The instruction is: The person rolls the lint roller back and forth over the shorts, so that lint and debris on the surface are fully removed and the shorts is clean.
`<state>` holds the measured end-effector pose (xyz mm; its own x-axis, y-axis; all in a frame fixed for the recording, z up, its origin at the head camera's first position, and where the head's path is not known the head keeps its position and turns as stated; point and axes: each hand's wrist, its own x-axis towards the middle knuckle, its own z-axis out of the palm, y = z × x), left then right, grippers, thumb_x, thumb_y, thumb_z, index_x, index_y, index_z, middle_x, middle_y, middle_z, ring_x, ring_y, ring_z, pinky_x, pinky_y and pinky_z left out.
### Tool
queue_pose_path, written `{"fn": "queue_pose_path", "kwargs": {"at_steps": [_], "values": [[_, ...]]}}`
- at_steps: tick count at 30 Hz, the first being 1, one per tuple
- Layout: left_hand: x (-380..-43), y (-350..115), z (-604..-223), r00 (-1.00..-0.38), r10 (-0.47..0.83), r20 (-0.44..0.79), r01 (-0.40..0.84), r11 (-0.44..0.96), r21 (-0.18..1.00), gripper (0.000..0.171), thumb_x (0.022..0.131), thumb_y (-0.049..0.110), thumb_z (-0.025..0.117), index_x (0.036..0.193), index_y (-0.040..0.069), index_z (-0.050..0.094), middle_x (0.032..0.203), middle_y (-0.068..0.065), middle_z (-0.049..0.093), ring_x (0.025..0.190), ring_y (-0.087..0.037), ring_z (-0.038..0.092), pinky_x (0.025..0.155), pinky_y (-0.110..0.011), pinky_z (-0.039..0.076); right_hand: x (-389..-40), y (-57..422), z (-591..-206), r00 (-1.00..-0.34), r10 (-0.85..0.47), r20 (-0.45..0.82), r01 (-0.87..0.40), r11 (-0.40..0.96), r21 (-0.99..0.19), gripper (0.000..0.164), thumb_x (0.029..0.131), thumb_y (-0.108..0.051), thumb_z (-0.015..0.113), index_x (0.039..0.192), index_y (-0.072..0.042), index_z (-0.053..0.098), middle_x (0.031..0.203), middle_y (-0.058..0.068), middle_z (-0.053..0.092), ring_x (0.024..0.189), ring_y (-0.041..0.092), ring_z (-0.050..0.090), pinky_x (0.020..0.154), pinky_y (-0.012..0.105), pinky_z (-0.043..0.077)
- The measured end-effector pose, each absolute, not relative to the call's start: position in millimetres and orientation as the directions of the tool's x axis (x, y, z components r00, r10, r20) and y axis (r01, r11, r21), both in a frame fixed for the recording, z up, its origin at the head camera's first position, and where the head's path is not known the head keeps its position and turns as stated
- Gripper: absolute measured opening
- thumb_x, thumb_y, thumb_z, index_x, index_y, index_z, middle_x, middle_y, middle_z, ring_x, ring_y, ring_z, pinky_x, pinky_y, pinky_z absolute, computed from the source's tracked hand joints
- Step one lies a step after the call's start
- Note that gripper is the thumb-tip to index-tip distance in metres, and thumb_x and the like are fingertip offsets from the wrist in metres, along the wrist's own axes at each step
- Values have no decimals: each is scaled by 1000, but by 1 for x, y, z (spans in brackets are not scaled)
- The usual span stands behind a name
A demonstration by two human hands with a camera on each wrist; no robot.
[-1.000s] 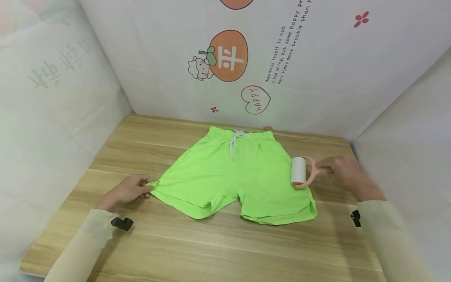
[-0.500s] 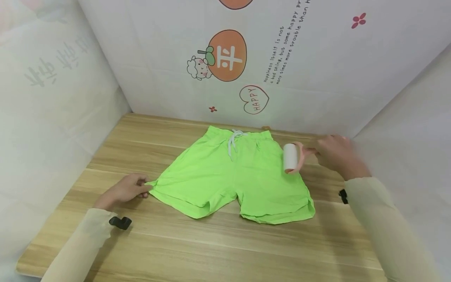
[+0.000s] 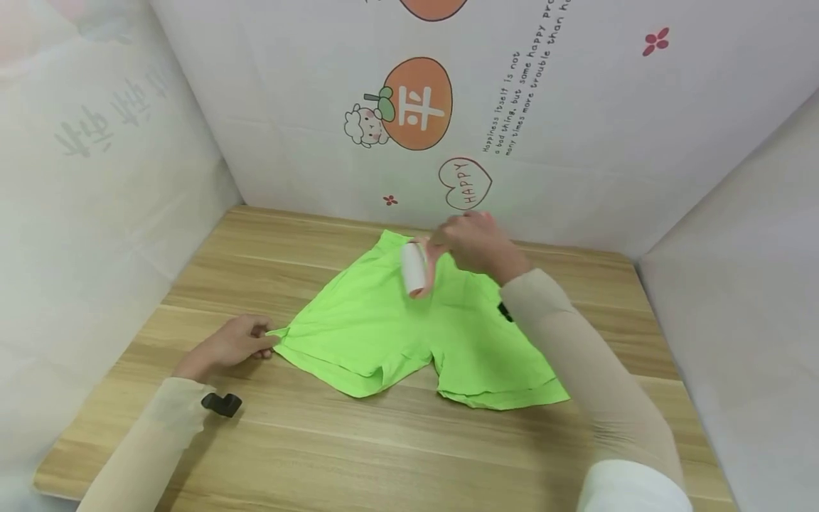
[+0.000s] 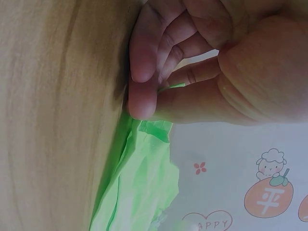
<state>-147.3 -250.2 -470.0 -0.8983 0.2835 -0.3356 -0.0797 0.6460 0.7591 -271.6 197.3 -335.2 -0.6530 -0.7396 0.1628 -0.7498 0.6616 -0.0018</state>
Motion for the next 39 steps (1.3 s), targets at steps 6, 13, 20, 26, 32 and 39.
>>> {"fn": "queue_pose_path", "kwargs": {"at_steps": [6, 13, 20, 26, 32, 39], "values": [[-147, -249, -470, -899, 276, -340, -86, 650, 755, 16, 106, 12, 61, 112, -2, 63, 85, -8, 65, 77, -17, 68, 66, -25, 55, -277, 131, -342, -595, -793, 132, -799, 601, 3, 47, 87, 9, 75, 113, -29, 82, 113, -6, 82, 105, 22, 76, 102, 45, 56], [-147, -248, -469, -900, 274, -340, -88, 649, 755, 13, 106, 12, 61, 107, -1, 62, 84, -8, 64, 77, -17, 67, 65, -24, 54, -277, 76, -355, -560, -823, 89, -827, 562, -11, 53, 86, 13, 72, 116, -30, 82, 116, -7, 81, 108, 17, 75, 88, 38, 58], [-147, -248, -469, -900, 263, -346, -104, 643, 759, 16, 106, 12, 62, 112, -2, 64, 85, -8, 64, 77, -17, 67, 65, -25, 54, -273, 46, -371, -535, -835, 126, -845, 528, -88, 47, 90, 10, 72, 112, -30, 83, 115, -7, 81, 104, 15, 76, 76, 33, 58], [-147, -247, -470, -899, 267, -346, -100, 646, 757, 13, 106, 12, 62, 107, -1, 63, 85, -8, 65, 76, -17, 66, 64, -24, 52, -273, 37, -390, -535, -838, 107, -845, 526, -99, 45, 93, 8, 70, 111, -31, 83, 115, -10, 81, 104, 14, 75, 75, 33, 58], [-148, -247, -471, -900, 270, -342, -93, 648, 756, 13, 106, 13, 62, 106, 0, 63, 85, -8, 66, 76, -17, 66, 64, -24, 52, -278, 49, -404, -543, -836, 80, -837, 532, -128, 36, 97, 0, 72, 115, -29, 82, 117, -5, 81, 108, 19, 76, 84, 36, 62], [-147, -248, -470, -898, 272, -345, -99, 639, 763, 12, 106, 12, 61, 104, 0, 61, 85, -8, 65, 77, -17, 66, 65, -24, 54, -290, 78, -408, -581, -803, 132, -812, 560, -166, 32, 97, -3, 73, 115, -27, 83, 116, -4, 81, 105, 20, 77, 87, 38, 62]]}}
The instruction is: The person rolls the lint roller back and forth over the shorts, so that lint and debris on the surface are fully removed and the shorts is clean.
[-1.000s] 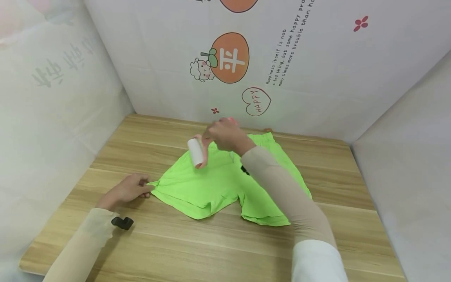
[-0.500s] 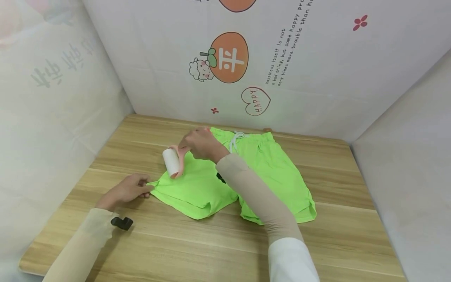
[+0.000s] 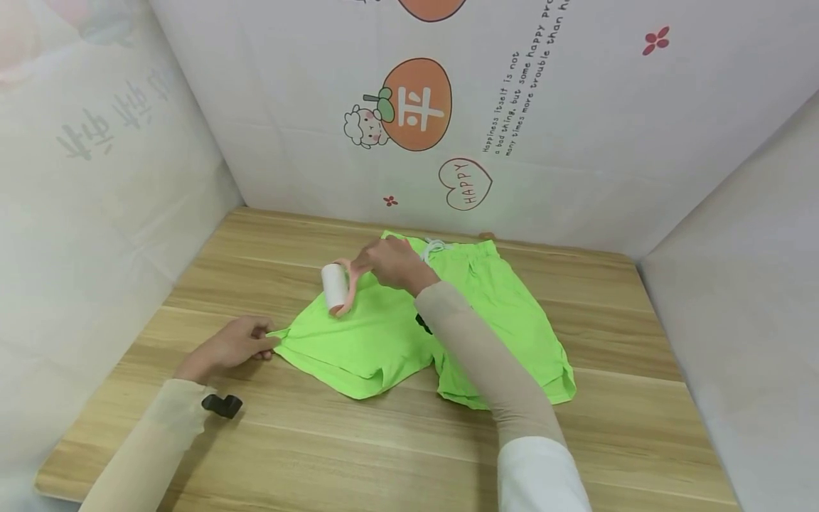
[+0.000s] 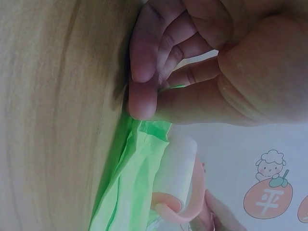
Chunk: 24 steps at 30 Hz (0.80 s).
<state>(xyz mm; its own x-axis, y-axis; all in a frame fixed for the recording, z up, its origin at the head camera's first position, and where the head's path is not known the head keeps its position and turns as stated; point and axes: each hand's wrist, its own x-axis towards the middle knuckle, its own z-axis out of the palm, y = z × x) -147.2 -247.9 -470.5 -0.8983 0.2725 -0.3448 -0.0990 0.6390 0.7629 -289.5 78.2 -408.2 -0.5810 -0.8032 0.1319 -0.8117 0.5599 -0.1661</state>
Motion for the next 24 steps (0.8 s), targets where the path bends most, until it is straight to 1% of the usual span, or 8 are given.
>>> {"fn": "queue_pose_path", "kwargs": {"at_steps": [5, 9, 14, 19, 21, 24], "values": [[-147, -248, -469, -898, 276, -343, -99, 634, 767, 11, 106, 10, 61, 103, 0, 61, 85, -9, 65, 77, -17, 67, 65, -24, 55, -297, 96, -408, -605, -782, 148, -795, 584, -162, 31, 95, -4, 75, 117, -25, 82, 116, -3, 81, 106, 22, 77, 96, 40, 61], [-147, -248, -470, -896, 276, -348, -101, 636, 765, 10, 106, 10, 62, 104, -1, 62, 85, -9, 66, 77, -17, 67, 65, -24, 55, -300, 108, -407, -615, -774, 148, -788, 594, -163, 32, 92, 0, 77, 116, -22, 82, 113, -2, 82, 101, 22, 78, 92, 40, 62], [-148, -248, -471, -897, 275, -347, -99, 639, 763, 11, 106, 10, 61, 103, 0, 61, 86, -9, 66, 77, -17, 67, 64, -24, 54, -301, 119, -404, -614, -774, 155, -788, 592, -169, 32, 92, 1, 77, 116, -20, 82, 113, 0, 82, 100, 23, 78, 88, 41, 63], [-148, -248, -470, -897, 276, -346, -99, 637, 764, 11, 106, 10, 61, 103, 0, 61, 86, -9, 67, 76, -18, 67, 64, -24, 54, -304, 128, -403, -618, -766, 177, -786, 597, -161, 34, 91, 3, 77, 116, -20, 82, 114, 1, 82, 104, 24, 78, 92, 45, 63], [-147, -248, -469, -897, 275, -347, -99, 640, 762, 11, 106, 10, 62, 103, 0, 61, 86, -9, 67, 76, -17, 67, 64, -24, 54, -306, 133, -402, -632, -754, 180, -775, 615, -146, 35, 91, 3, 77, 115, -22, 83, 113, 0, 82, 104, 23, 78, 89, 45, 62], [-147, -248, -469, -897, 270, -350, -102, 644, 758, 10, 106, 10, 62, 103, 0, 61, 86, -9, 66, 76, -17, 67, 64, -24, 53, -310, 140, -402, -645, -743, 178, -764, 631, -132, 36, 91, 4, 76, 114, -23, 83, 111, 0, 82, 101, 23, 78, 82, 42, 59]]}}
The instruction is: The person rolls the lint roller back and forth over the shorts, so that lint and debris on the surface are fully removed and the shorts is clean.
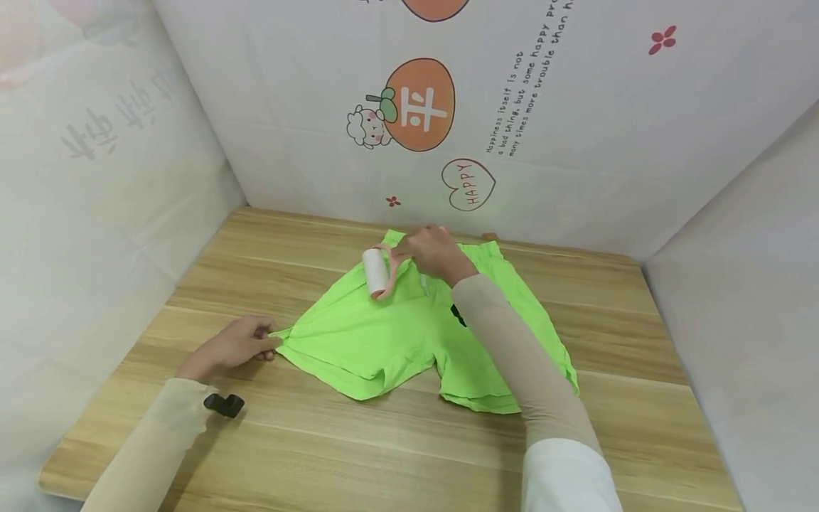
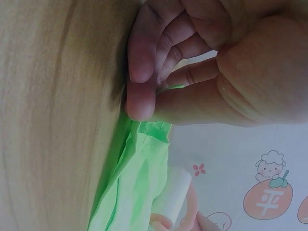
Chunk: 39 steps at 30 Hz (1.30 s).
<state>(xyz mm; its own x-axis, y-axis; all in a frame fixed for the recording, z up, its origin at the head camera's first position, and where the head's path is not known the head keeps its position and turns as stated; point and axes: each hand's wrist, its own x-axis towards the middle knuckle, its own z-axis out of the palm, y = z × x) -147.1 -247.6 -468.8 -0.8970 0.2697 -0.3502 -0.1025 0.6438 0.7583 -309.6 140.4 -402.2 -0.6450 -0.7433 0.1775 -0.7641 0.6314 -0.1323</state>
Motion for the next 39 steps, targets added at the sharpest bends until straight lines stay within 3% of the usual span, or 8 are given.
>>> {"fn": "queue_pose_path", "kwargs": {"at_steps": [6, 11, 18, 25, 27, 34, 39], "values": [[-148, -249, -470, -896, 269, -353, -111, 634, 765, 10, 106, 10, 62, 102, 0, 60, 85, -9, 65, 77, -17, 67, 64, -24, 53, -314, 165, -403, -684, -710, 164, -729, 673, -127, 42, 88, 11, 74, 113, -21, 83, 111, 2, 82, 101, 27, 77, 87, 47, 60], [-149, -250, -471, -893, 275, -356, -110, 633, 766, 10, 106, 11, 61, 104, 1, 61, 86, -8, 65, 77, -16, 67, 65, -24, 54, -315, 190, -405, -727, -666, 170, -685, 722, -100, 48, 86, 16, 72, 112, -22, 83, 109, 2, 82, 96, 29, 75, 78, 49, 58], [-148, -251, -470, -890, 282, -358, -113, 624, 773, 10, 106, 10, 61, 105, 0, 60, 85, -9, 65, 77, -16, 67, 65, -24, 55, -317, 229, -408, -728, -657, 197, -678, 733, -61, 46, 87, 17, 68, 112, -17, 83, 110, 7, 82, 94, 33, 74, 80, 53, 59], [-149, -249, -469, -888, 284, -362, -121, 615, 779, 13, 106, 10, 61, 108, -2, 60, 87, -9, 64, 78, -17, 68, 66, -24, 56, -306, 272, -401, -777, -603, 182, -616, 788, -20, 42, 85, 18, 66, 101, -16, 82, 103, 9, 81, 73, 30, 64, 71, 50, 54], [-149, -249, -469, -888, 281, -364, -124, 615, 779, 13, 106, 10, 62, 109, -2, 61, 88, -9, 65, 78, -17, 68, 67, -25, 57, -299, 286, -398, -796, -583, 164, -594, 805, -18, 41, 87, 15, 69, 108, -17, 83, 107, 11, 81, 78, 31, 68, 77, 54, 56], [-148, -249, -470, -888, 289, -358, -109, 625, 773, 12, 106, 10, 62, 107, -2, 61, 87, -9, 66, 77, -17, 68, 66, -25, 57, -277, 341, -394, -835, -535, 132, -546, 835, -66, 40, 89, 16, 66, 118, -8, 81, 106, 19, 80, 81, 37, 69, 72, 52, 54], [-148, -249, -470, -887, 284, -365, -113, 632, 767, 12, 106, 10, 61, 107, -1, 61, 86, -9, 67, 77, -16, 67, 66, -24, 56, -265, 368, -397, -866, -486, 117, -494, 869, -44, 39, 88, 11, 75, 123, -7, 78, 116, 24, 77, 101, 45, 72, 83, 62, 58]]}}
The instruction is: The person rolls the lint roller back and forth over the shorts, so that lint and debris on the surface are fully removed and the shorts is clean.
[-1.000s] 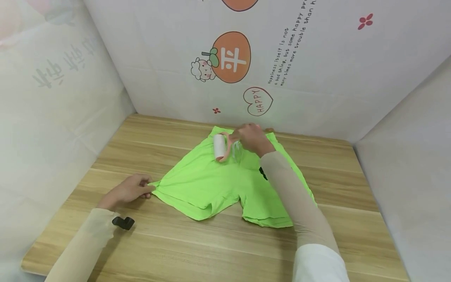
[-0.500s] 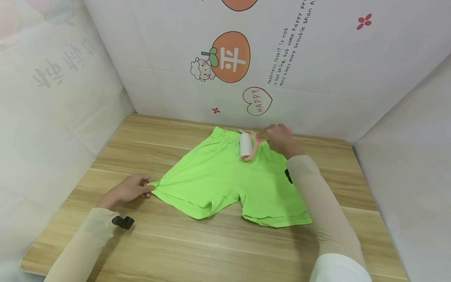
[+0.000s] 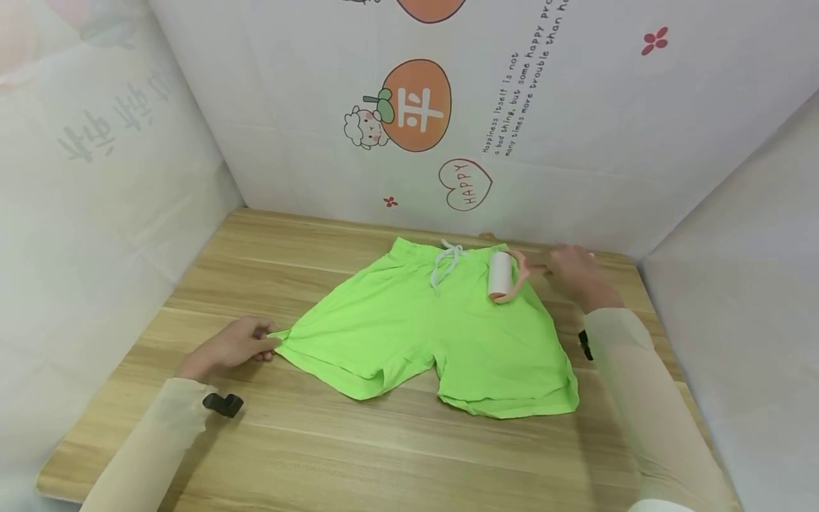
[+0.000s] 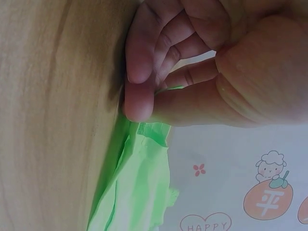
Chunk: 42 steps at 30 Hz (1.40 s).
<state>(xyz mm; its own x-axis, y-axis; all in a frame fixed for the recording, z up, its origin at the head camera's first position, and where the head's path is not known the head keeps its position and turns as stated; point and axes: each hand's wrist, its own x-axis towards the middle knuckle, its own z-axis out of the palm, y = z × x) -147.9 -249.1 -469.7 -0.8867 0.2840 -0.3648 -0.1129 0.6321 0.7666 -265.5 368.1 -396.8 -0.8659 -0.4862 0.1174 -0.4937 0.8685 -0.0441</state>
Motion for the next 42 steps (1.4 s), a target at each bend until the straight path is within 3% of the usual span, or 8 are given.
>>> {"fn": "queue_pose_path", "kwargs": {"at_steps": [7, 15, 24, 28, 33, 35, 38, 42], "values": [[-148, -250, -467, -888, 278, -365, -113, 638, 761, 13, 106, 11, 61, 110, -2, 62, 87, -9, 68, 78, -17, 67, 67, -25, 55, -253, 382, -399, -824, -531, 197, -548, 835, -45, 40, 85, 14, 74, 118, -8, 81, 106, 20, 78, 83, 30, 68, 62, 40, 49], [-148, -249, -472, -886, 282, -369, -115, 636, 763, 11, 106, 11, 61, 108, 0, 62, 87, -8, 67, 78, -17, 68, 67, -24, 56, -243, 395, -394, -831, -507, 227, -528, 849, -36, 40, 83, 12, 78, 117, -9, 81, 108, 19, 80, 79, 28, 71, 62, 41, 51], [-147, -251, -472, -889, 296, -349, -90, 634, 768, 12, 106, 12, 60, 106, 0, 61, 86, -8, 67, 78, -18, 67, 66, -25, 55, -242, 417, -378, -926, -376, 14, -372, 920, 121, 39, 88, 11, 67, 121, -7, 78, 112, 27, 76, 77, 40, 69, 59, 57, 54], [-146, -251, -468, -886, 307, -348, -78, 640, 764, 13, 106, 11, 61, 109, -1, 62, 86, -8, 69, 77, -18, 67, 67, -26, 55, -246, 419, -367, -926, -377, -2, -370, 909, 193, 39, 87, 11, 69, 118, -10, 80, 106, 24, 77, 72, 34, 66, 55, 49, 51], [-146, -251, -467, -881, 318, -350, -72, 641, 764, 14, 106, 11, 61, 111, -2, 63, 87, -9, 69, 78, -17, 67, 67, -26, 55, -250, 394, -342, -901, -426, 78, -411, 898, 157, 43, 88, 13, 72, 115, -18, 83, 106, 17, 80, 60, 23, 53, 49, 38, 34], [-146, -252, -467, -881, 318, -351, -72, 643, 763, 14, 106, 11, 62, 111, -2, 64, 87, -8, 69, 78, -17, 67, 67, -25, 55, -255, 376, -333, -877, -467, 110, -450, 881, 148, 43, 87, 12, 75, 112, -21, 84, 105, 13, 82, 61, 22, 55, 52, 36, 31], [-147, -253, -468, -882, 318, -348, -71, 640, 765, 14, 105, 11, 62, 111, -2, 64, 86, -8, 69, 77, -17, 68, 66, -25, 55, -264, 345, -323, -829, -539, 149, -519, 840, 156, 42, 83, 11, 79, 108, -22, 85, 103, 9, 83, 73, 27, 69, 57, 40, 43], [-147, -252, -469, -884, 315, -345, -75, 634, 770, 13, 105, 10, 62, 110, -2, 64, 86, -8, 68, 77, -17, 68, 66, -24, 54, -276, 299, -317, -789, -597, 144, -581, 802, 141, 46, 81, 16, 76, 111, -18, 83, 109, 9, 82, 95, 33, 76, 77, 48, 55]]}}
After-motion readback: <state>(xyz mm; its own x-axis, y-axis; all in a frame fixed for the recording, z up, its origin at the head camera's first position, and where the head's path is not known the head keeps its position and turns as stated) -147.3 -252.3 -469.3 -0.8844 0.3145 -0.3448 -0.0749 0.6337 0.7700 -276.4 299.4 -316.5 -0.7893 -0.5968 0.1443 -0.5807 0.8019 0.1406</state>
